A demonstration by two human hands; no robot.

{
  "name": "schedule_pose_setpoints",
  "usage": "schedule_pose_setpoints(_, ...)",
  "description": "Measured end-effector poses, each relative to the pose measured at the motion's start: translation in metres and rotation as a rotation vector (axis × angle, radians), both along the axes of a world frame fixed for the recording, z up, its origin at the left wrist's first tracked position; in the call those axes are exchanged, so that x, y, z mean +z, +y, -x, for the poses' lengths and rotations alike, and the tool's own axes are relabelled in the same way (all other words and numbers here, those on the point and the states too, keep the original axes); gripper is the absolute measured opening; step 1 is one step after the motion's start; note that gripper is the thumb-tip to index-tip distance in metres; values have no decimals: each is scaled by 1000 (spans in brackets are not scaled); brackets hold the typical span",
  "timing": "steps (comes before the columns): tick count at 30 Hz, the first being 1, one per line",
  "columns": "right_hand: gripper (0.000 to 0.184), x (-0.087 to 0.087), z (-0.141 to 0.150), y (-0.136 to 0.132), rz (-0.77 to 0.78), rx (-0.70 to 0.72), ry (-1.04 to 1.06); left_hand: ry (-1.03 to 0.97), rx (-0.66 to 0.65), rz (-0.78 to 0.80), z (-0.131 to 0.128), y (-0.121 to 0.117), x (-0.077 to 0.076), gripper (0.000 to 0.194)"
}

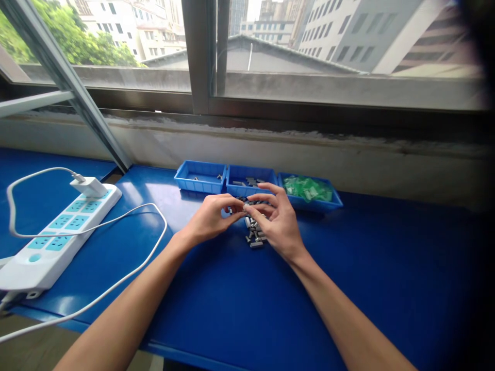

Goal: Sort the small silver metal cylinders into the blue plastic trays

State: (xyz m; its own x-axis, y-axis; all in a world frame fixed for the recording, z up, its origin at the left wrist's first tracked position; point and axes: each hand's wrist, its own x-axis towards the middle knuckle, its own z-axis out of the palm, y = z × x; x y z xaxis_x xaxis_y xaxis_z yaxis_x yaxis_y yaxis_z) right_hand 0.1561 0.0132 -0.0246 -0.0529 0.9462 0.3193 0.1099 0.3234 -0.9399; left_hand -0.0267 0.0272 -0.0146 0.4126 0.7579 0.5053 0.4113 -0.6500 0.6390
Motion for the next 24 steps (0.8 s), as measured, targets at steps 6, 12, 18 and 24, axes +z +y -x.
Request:
schedule_pose_setpoints(6, 41, 4, -4, 1, -17, -14, -56, 36, 101, -92, 8, 7, 1, 11)
schedule_pose_setpoints(12, 20, 12, -12, 0, -175, -39, -483, 143, 693, -303, 43, 33, -6, 19)
schedule_pose_setpoints(18, 15, 13, -14, -2, -211, 26, -612, 180, 697, -252, 47, 34, -11, 24)
schedule_pose_setpoints(24, 15, 28, -35, -6, -226, 93, -905, 236, 428, -234, 23, 16, -9, 22)
